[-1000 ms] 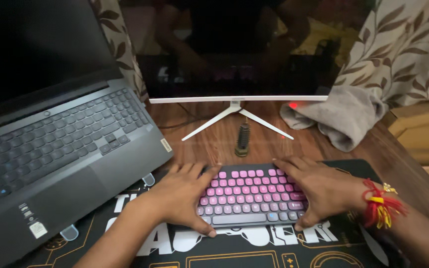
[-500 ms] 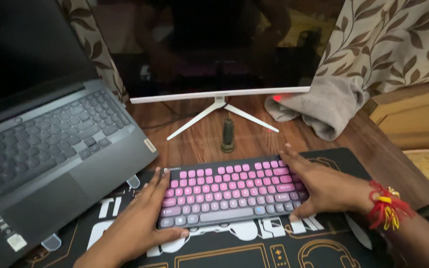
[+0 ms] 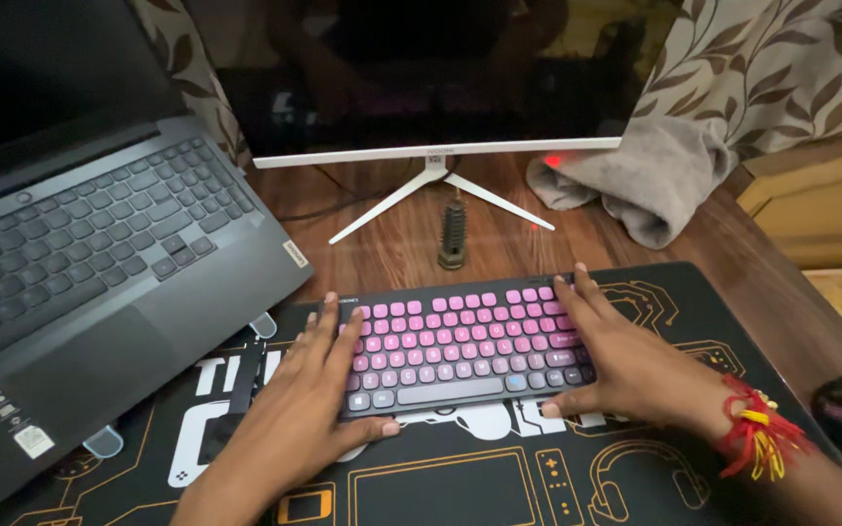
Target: The person wipes a desk mat and computer monitor with a cloth, then places a keyboard and mouse on the mat. They organize small items into a holder, connect a USB cable to a laptop, and adjust the monitor's orientation.
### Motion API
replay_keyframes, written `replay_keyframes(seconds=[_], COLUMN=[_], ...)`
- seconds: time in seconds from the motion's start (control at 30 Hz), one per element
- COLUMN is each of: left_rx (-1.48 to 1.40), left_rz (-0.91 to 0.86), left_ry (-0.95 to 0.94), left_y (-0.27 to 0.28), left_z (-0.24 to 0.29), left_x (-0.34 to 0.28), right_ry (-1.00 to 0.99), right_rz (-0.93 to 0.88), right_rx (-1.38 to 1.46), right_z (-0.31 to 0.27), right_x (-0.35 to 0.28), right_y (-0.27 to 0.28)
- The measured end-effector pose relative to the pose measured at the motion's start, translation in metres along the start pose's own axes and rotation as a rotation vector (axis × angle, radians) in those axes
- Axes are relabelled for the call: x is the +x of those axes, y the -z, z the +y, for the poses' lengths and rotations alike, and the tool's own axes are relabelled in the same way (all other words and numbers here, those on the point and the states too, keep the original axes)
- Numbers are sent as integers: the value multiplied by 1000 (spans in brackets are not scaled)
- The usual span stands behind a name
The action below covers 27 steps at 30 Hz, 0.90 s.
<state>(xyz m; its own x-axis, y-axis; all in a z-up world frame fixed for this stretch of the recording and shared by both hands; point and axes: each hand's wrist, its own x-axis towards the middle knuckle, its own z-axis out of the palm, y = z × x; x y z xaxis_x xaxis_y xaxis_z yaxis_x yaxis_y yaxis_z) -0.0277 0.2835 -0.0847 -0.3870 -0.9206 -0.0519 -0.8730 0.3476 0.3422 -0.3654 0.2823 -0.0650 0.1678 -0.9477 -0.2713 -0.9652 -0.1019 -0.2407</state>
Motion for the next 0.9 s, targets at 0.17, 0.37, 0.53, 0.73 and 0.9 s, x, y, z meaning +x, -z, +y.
replay_keyframes(seconds=[0.17, 0.37, 0.53, 0.73, 0.9], left_rx=[16, 191, 176, 171, 181], left_rz=[147, 300, 315, 383, 417], left_ry=[-146, -327, -497, -562, -559], left_y=[-7, -10, -30, -55, -61], left_z=[-3, 5, 26, 39, 38], left_x=[1, 5, 15, 17, 15], right_ry=[39, 402, 566, 609, 613], right_rz=[101, 495, 472, 518, 614], right_rx=[97, -137, -186, -218, -231], right_z=[1, -8, -30, -51, -54], right_x=[-1, 0, 1, 0, 0], right_y=[-13, -34, -48, -65, -73])
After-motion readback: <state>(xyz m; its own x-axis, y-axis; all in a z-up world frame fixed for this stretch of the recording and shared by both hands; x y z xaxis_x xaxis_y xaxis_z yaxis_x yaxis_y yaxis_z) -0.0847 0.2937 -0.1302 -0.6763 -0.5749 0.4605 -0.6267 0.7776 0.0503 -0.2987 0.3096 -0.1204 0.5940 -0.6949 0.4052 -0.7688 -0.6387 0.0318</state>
